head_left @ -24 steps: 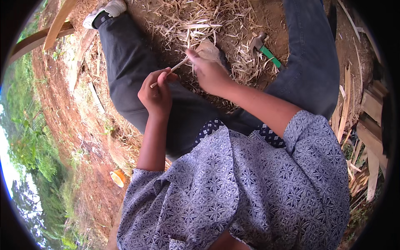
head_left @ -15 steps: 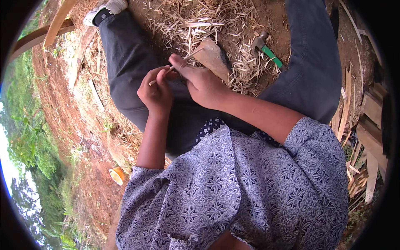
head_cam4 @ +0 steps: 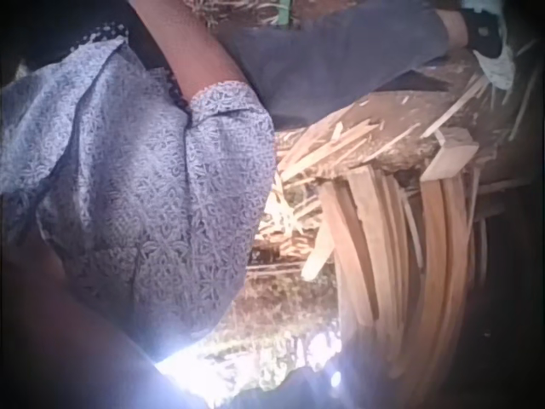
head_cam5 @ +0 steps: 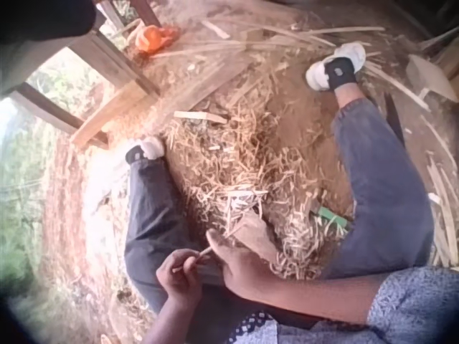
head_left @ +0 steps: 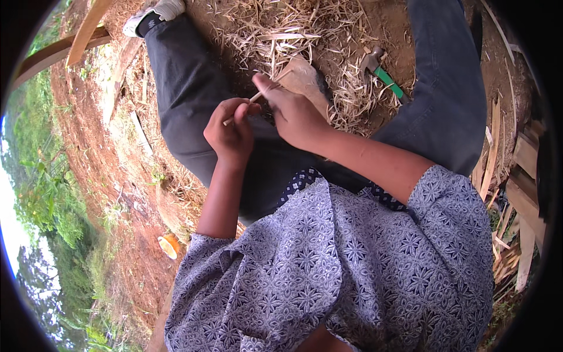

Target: The person sits on the ground and uses a small knife to shave and shape a thin wooden stick. They repeatedly scrape the stick's surface, rotate it, and inspect the edges. Later, they use a piece of sandpaper to smooth the stick's surface.

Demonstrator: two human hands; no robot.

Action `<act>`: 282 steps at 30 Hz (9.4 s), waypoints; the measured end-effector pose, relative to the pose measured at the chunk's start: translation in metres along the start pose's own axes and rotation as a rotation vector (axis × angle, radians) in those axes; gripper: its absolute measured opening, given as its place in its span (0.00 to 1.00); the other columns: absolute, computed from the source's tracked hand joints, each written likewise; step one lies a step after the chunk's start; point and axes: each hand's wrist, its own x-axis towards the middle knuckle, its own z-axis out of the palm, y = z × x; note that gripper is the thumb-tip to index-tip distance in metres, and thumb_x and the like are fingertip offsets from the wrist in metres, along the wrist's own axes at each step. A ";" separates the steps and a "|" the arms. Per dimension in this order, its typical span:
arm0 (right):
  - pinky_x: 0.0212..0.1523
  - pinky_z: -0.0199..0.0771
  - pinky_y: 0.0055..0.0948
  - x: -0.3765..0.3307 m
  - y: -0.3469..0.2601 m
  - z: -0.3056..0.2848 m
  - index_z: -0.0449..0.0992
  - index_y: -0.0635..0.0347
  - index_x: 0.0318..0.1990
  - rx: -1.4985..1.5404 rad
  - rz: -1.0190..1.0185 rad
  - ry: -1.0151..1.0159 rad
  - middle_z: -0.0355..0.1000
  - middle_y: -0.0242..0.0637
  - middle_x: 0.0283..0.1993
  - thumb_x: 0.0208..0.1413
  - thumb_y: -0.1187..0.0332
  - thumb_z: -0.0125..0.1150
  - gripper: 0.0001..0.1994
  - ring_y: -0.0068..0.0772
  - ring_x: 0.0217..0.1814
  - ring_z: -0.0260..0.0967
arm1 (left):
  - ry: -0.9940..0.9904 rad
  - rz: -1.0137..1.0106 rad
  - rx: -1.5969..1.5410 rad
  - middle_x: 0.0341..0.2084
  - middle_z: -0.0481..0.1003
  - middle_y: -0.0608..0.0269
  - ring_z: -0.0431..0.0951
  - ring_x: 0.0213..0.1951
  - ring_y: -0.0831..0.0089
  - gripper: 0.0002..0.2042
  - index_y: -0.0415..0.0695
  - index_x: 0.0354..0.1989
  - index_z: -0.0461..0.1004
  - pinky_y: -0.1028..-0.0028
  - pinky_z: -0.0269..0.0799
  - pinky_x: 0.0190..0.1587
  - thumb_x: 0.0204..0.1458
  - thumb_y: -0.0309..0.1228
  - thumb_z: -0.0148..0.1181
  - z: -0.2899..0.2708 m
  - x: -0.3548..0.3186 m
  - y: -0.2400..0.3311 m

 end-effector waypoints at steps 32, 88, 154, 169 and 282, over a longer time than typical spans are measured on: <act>0.54 0.75 0.22 -0.014 -0.020 -0.100 0.70 0.65 0.66 0.517 0.163 -0.115 0.75 0.33 0.57 0.66 0.76 0.48 0.21 0.17 0.48 0.72 | 0.276 -0.554 -0.879 0.21 0.72 0.60 0.73 0.20 0.72 0.19 0.43 0.38 0.67 0.74 0.69 0.24 0.72 0.48 0.43 -0.047 0.025 0.018; 0.36 0.79 0.21 -0.014 0.045 -0.098 0.69 0.62 0.61 0.308 0.434 0.190 0.75 0.33 0.45 0.72 0.65 0.48 0.16 0.21 0.35 0.77 | -0.314 -0.103 -0.064 0.39 0.79 0.53 0.80 0.43 0.58 0.07 0.38 0.42 0.76 0.67 0.74 0.47 0.65 0.25 0.51 -0.023 -0.015 0.053; 0.55 0.78 0.42 -0.006 0.027 -0.026 0.63 0.56 0.71 -0.204 -0.065 -0.173 0.66 0.44 0.69 0.56 0.78 0.47 0.32 0.50 0.56 0.76 | -0.041 -0.369 -0.307 0.25 0.73 0.62 0.68 0.23 0.81 0.25 0.40 0.34 0.68 0.80 0.63 0.28 0.73 0.49 0.36 0.007 -0.028 0.028; 0.53 0.79 0.42 -0.014 0.027 -0.025 0.61 0.52 0.73 -0.191 -0.306 -0.091 0.64 0.39 0.72 0.55 0.78 0.49 0.34 0.51 0.54 0.76 | -0.089 -0.304 -0.286 0.27 0.74 0.57 0.71 0.26 0.77 0.25 0.39 0.32 0.66 0.77 0.67 0.32 0.72 0.48 0.37 0.008 -0.033 0.029; 0.68 0.66 0.34 0.018 0.126 -0.051 0.68 0.56 0.69 -0.147 -0.054 -0.149 0.69 0.53 0.66 0.59 0.70 0.51 0.27 0.48 0.70 0.67 | -0.178 -0.214 -0.104 0.26 0.73 0.46 0.76 0.32 0.46 0.16 0.38 0.35 0.72 0.57 0.72 0.40 0.70 0.35 0.42 0.025 -0.011 0.050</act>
